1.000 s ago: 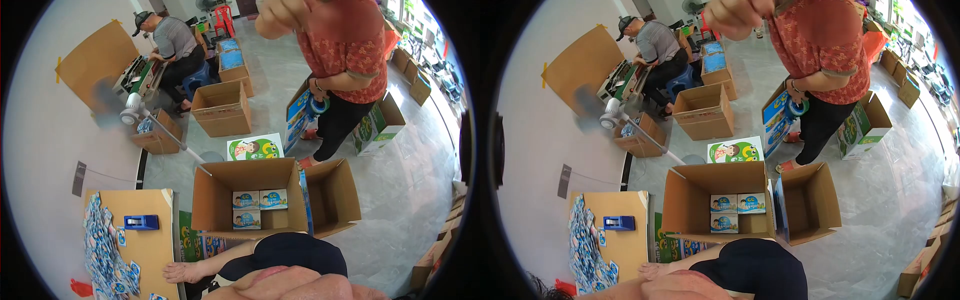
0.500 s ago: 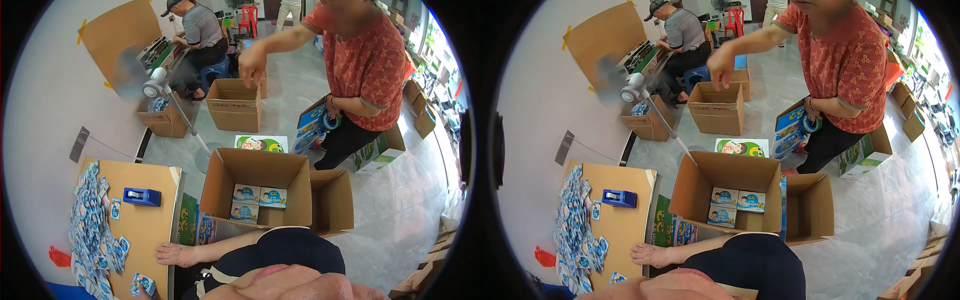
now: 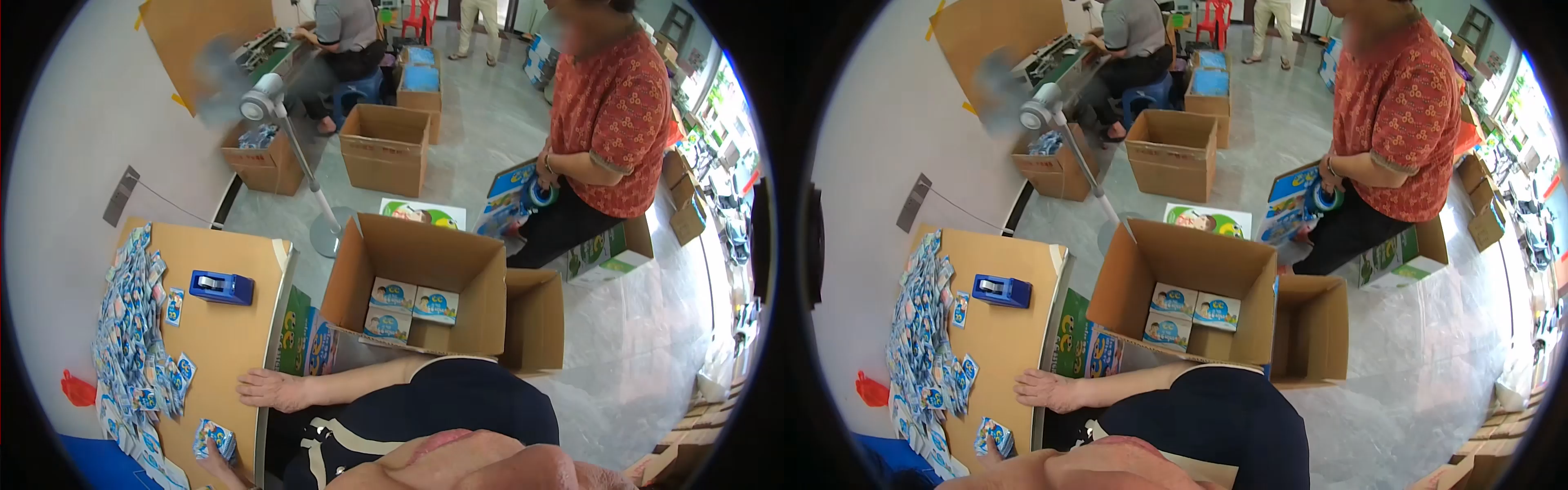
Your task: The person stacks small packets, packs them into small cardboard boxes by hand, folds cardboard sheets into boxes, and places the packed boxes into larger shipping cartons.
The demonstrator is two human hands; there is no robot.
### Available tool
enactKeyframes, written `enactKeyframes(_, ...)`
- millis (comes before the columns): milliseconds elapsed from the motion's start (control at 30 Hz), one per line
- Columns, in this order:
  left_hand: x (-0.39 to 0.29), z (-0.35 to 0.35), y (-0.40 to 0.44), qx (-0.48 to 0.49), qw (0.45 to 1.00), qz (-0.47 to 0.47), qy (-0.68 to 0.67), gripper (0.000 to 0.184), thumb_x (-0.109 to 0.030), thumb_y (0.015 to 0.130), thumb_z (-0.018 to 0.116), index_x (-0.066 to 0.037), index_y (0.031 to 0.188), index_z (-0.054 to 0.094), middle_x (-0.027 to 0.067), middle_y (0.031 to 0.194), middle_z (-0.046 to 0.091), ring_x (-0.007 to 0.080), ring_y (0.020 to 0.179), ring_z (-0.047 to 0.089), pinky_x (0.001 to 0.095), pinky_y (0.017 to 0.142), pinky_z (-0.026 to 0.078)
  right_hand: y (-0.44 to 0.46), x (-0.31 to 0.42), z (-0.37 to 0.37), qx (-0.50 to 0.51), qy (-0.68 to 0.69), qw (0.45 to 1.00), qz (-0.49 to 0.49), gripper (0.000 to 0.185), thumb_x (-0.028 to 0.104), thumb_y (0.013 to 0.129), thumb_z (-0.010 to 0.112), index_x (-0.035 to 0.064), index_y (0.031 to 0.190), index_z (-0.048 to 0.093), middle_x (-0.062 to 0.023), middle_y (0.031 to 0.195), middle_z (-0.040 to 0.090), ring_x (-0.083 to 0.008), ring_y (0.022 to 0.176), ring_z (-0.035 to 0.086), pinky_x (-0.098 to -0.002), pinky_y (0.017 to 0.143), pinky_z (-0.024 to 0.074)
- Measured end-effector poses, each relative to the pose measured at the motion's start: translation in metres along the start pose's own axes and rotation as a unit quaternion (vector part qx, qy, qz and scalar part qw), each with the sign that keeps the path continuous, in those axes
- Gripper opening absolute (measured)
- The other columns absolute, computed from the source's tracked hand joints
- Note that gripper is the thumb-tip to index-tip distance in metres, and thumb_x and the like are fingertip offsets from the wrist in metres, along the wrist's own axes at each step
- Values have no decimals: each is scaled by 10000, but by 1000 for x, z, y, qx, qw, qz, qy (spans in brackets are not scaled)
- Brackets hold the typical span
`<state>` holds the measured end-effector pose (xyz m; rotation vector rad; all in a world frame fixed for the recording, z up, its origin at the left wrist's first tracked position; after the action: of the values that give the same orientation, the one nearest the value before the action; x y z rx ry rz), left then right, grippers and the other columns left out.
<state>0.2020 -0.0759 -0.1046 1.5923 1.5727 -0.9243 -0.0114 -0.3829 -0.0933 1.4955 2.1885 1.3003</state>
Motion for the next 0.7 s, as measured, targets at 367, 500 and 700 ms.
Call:
enactKeyframes(367, -25, 20, -20, -26, 997, 11, -77, 513, -100, 798, 769, 119, 1210, 555, 202, 1180, 640, 259, 1001, 638, 375, 868, 523, 12, -5, -12, 10, -15, 1000, -9, 549, 112, 761, 575, 10, 1293, 491, -184, 1363, 480, -376, 1330, 408, -500, 1129, 293)
enactKeyframes(500, -86, 26, -46, 76, 989, 122, 43, 444, -142, 875, 684, 45, 1256, 551, 136, 1166, 649, 251, 969, 645, 371, 847, 534, 22, 0, -23, 134, 7, 991, 26, 535, 65, 735, 611, 25, 1259, 514, -176, 1318, 510, -365, 1297, 442, -488, 1078, 363)
enactKeyframes(700, -87, 32, -81, 46, 981, 17, -190, 483, -179, 904, 676, -10, 1320, 498, 124, 1229, 607, 216, 1023, 638, 343, 811, 555, 44, 11, -36, 105, 61, 989, 89, 427, 33, 638, 626, 18, 1064, 629, -198, 1120, 613, -396, 1103, 565, -480, 977, 448)
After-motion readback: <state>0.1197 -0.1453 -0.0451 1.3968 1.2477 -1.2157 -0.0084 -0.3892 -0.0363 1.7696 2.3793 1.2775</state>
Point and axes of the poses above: each hand's wrist, its own y-axis towards the middle knuckle, its own z-axis out of the palm, x = y × z, the point moved 6 cm from there along y, towards the middle knuckle
